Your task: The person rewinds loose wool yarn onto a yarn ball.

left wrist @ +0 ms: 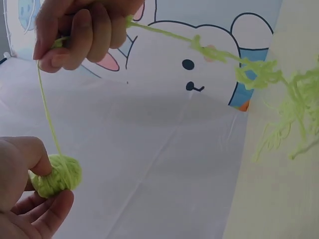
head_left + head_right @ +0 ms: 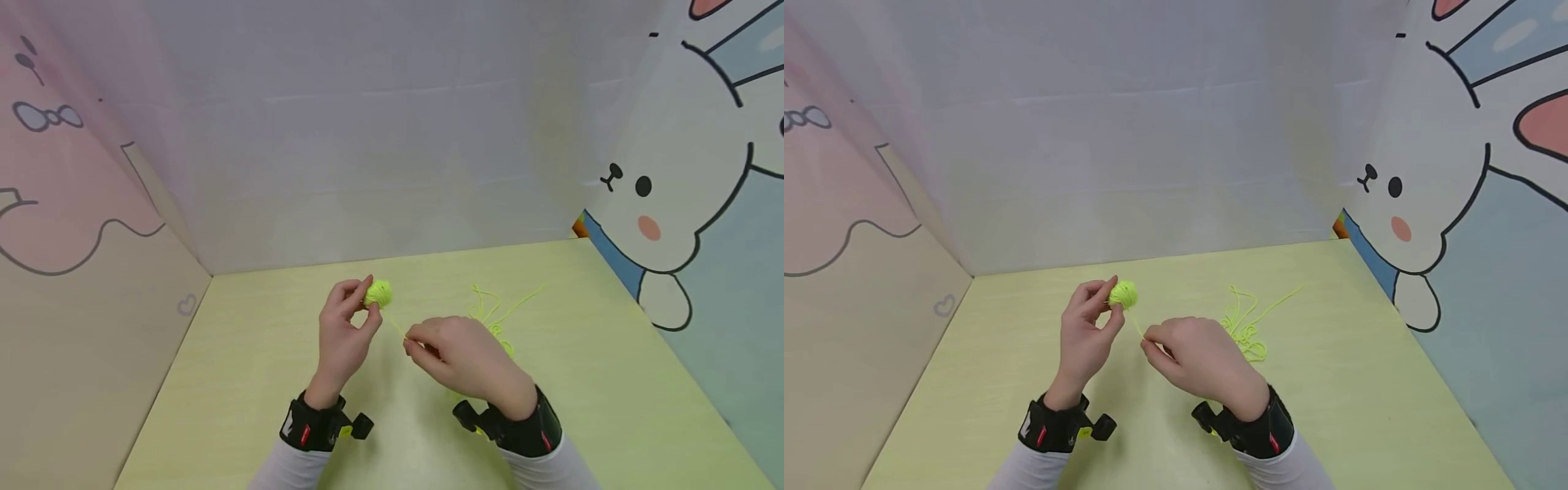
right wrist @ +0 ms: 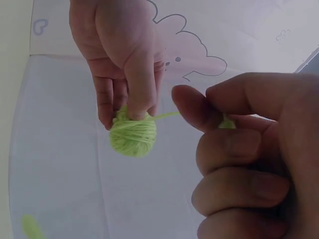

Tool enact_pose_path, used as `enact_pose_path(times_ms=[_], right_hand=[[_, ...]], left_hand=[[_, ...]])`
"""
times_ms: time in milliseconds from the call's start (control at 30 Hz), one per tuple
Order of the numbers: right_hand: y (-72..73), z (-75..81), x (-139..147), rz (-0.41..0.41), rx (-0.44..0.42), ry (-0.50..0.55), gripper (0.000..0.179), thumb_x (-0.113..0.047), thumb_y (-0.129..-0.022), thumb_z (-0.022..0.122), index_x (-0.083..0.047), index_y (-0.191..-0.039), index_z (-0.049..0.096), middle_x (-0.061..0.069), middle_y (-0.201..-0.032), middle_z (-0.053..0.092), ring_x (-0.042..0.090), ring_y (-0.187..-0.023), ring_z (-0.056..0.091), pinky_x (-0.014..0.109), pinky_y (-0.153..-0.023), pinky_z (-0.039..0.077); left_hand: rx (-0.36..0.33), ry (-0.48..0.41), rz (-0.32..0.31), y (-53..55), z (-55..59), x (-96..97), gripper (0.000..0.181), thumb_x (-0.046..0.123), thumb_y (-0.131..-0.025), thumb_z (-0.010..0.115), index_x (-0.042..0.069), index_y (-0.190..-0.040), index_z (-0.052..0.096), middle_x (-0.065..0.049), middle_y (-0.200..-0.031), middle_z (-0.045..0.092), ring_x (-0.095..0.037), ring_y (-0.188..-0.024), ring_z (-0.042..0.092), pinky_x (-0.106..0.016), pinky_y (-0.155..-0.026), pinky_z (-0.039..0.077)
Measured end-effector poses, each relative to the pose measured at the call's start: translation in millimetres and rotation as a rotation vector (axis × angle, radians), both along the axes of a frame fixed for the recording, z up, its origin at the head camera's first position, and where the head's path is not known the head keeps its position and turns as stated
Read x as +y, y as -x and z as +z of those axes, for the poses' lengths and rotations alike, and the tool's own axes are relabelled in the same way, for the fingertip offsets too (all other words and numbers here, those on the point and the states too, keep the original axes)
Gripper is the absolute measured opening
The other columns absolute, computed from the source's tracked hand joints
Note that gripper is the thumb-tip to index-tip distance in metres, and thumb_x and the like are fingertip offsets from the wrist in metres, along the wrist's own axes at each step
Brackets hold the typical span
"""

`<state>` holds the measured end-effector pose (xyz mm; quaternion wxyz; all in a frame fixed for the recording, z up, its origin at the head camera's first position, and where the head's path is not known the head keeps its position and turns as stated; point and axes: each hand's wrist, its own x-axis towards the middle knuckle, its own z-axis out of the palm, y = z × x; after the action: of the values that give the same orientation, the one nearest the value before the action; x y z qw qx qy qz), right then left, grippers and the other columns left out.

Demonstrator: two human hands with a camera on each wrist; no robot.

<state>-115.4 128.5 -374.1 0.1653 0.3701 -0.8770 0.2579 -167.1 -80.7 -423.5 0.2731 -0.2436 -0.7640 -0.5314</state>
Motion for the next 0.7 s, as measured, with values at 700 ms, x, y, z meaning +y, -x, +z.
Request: enact_pose_path(times_ms=[700], right_hand=[[9.8,8.2,28,-0.145,0.287,0.368,0.038,-0.037,-0.105,0.049,-0.008,-0.097,0.072,-0.005,-0.07,0.058,0.006,-0.052,0.039,0.026,-0.044,0.042]], left_hand=[[0.185,0.293,-0.517,3.0,-7.9,0.6,0.057,-0.009,-0.079,0.067,0.002,-0.134,0.059,-0.008,-0.115,0.058,-0.014,-0.092,0.054,-0.028,-0.072,0.052]])
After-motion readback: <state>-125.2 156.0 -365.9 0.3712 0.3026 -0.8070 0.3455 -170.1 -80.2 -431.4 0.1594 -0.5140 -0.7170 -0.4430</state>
